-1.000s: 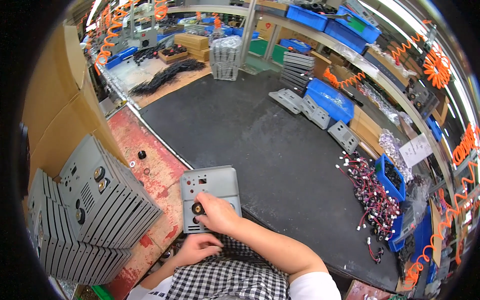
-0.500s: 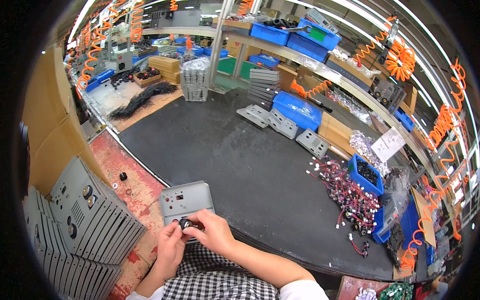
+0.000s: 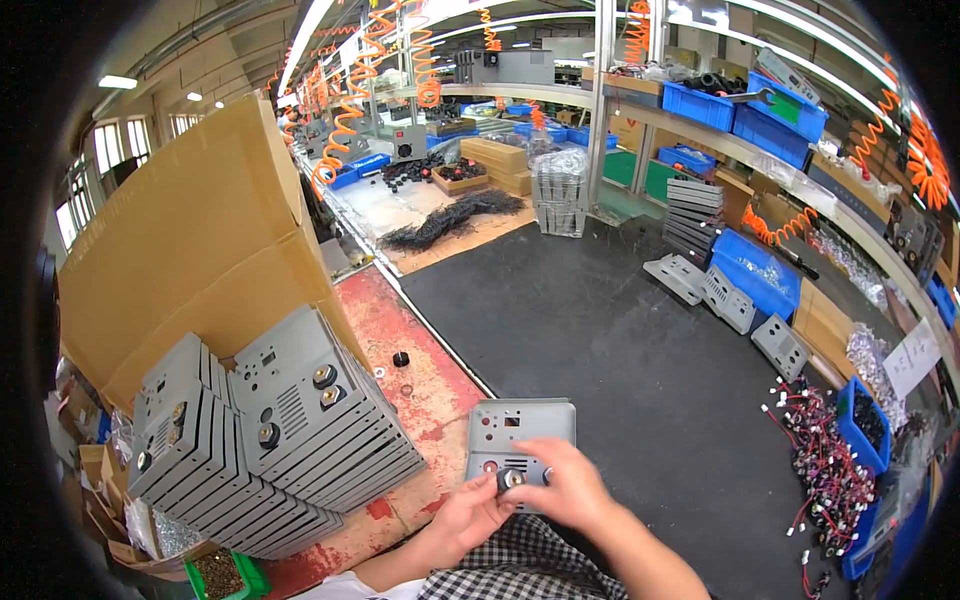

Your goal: The person assembles electronic components and knobs into a grey metal electronics chassis by hand.

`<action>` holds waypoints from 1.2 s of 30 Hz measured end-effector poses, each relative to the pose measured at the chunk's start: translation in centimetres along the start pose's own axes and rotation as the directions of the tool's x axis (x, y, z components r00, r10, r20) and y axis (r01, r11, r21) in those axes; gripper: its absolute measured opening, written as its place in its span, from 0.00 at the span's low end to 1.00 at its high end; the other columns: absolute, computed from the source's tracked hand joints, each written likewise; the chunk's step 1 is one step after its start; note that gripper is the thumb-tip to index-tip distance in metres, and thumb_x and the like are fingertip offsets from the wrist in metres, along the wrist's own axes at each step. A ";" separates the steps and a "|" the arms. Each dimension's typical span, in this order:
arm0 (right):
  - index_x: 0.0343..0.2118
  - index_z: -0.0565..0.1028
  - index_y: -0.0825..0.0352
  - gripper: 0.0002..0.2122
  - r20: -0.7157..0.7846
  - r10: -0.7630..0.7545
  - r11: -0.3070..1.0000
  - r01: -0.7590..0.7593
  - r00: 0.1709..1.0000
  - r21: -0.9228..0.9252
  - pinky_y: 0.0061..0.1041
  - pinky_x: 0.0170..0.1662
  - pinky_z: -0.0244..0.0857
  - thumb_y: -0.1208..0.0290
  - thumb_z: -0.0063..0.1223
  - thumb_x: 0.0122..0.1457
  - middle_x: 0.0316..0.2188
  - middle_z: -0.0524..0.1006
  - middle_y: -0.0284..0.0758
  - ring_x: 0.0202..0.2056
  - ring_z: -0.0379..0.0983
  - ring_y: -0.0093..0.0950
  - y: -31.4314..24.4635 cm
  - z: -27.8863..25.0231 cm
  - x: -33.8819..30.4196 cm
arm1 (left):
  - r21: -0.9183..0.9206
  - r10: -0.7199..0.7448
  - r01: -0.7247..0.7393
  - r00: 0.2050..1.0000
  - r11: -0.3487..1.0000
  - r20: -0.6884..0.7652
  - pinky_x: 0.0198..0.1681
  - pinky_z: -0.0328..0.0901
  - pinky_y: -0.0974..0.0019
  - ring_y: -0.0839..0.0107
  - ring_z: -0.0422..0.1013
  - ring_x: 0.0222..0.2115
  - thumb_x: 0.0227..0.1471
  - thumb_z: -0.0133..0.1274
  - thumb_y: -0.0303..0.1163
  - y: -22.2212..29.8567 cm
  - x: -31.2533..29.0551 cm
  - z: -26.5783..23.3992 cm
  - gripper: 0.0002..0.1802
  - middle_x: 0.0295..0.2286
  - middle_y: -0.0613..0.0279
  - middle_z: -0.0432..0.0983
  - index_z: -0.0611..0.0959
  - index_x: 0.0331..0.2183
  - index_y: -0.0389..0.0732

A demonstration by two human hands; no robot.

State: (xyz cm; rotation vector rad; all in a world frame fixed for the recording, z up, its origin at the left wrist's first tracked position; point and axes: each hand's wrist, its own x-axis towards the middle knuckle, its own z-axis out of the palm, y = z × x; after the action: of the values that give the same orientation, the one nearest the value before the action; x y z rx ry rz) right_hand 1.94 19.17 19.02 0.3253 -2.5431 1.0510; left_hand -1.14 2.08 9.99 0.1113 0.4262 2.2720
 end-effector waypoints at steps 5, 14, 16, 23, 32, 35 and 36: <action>0.42 0.75 0.62 0.19 0.200 0.080 0.992 -0.097 0.976 0.078 0.25 0.33 0.71 0.71 0.63 0.44 0.36 0.75 0.36 0.29 0.76 0.29 -0.9 -1.2 -0.2 | 0.028 0.049 -0.047 0.995 0.999 -0.087 0.45 0.67 0.66 0.70 0.71 0.38 0.59 0.42 0.31 0.7 0.3 0.1 0.12 0.39 0.58 0.73 0.72 0.43 0.37; 0.37 0.75 0.62 0.14 0.127 -0.115 0.985 0.129 0.985 -0.111 0.29 0.31 0.71 0.68 0.60 0.45 0.32 0.73 0.36 0.29 0.74 0.34 -1.8 1.4 -0.2 | 0.140 0.090 -0.070 0.986 0.988 -0.140 0.46 0.65 0.66 0.70 0.70 0.40 0.58 0.42 0.30 0.9 -1.1 0.9 0.12 0.41 0.59 0.73 0.74 0.42 0.37; 0.37 0.75 0.62 0.14 0.124 -0.136 0.980 0.152 0.983 -0.132 0.29 0.30 0.71 0.69 0.60 0.44 0.31 0.73 0.36 0.28 0.74 0.34 -1.9 1.8 -0.3 | 0.184 0.123 -0.087 0.974 0.979 -0.193 0.46 0.65 0.66 0.70 0.71 0.39 0.58 0.42 0.30 1.0 -2.1 0.4 0.11 0.41 0.58 0.73 0.74 0.41 0.37; 0.36 0.76 0.64 0.14 0.255 0.102 0.992 -0.080 0.961 -0.093 0.35 0.36 0.69 0.66 0.57 0.45 0.31 0.75 0.42 0.32 0.74 0.40 2.7 4.0 -0.2 | 0.240 -0.243 0.233 0.970 0.942 0.012 0.42 0.67 0.67 0.67 0.72 0.36 0.57 0.45 0.29 0.2 -5.7 -4.6 0.10 0.42 0.49 0.72 0.73 0.39 0.34; 0.35 0.76 0.66 0.14 0.366 0.189 0.982 -0.184 0.911 -0.048 0.35 0.41 0.68 0.67 0.55 0.45 0.33 0.76 0.44 0.35 0.74 0.40 3.5 3.3 -0.9 | -0.355 -0.114 0.002 0.949 0.935 -0.294 0.43 0.68 0.62 0.64 0.71 0.40 0.57 0.38 0.28 -2.2 -0.7 -9.4 0.14 0.41 0.56 0.73 0.71 0.44 0.35; 0.36 0.76 0.67 0.14 0.387 0.194 0.979 -0.201 0.901 -0.023 0.35 0.41 0.68 0.67 0.56 0.45 0.33 0.76 0.44 0.36 0.74 0.39 3.5 2.9 -1.1 | -0.338 -0.138 0.063 0.969 0.939 -0.204 0.44 0.68 0.60 0.63 0.71 0.41 0.58 0.37 0.30 -2.4 -1.5 -9.0 0.16 0.42 0.56 0.72 0.70 0.46 0.36; 0.36 0.76 0.67 0.14 0.399 0.202 0.977 -0.214 0.895 -0.016 0.35 0.41 0.68 0.68 0.56 0.45 0.33 0.76 0.44 0.36 0.74 0.39 3.3 3.0 -1.1 | -0.292 -0.136 0.068 0.966 0.954 -0.219 0.45 0.68 0.59 0.63 0.71 0.41 0.57 0.38 0.30 -2.4 -2.1 -8.6 0.16 0.42 0.55 0.72 0.70 0.47 0.36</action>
State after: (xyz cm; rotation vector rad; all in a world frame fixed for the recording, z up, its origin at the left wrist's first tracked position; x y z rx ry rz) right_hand 1.05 19.39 14.59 0.3054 -2.9846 1.2037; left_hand 0.11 -0.26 1.23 -0.3245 0.2192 2.2244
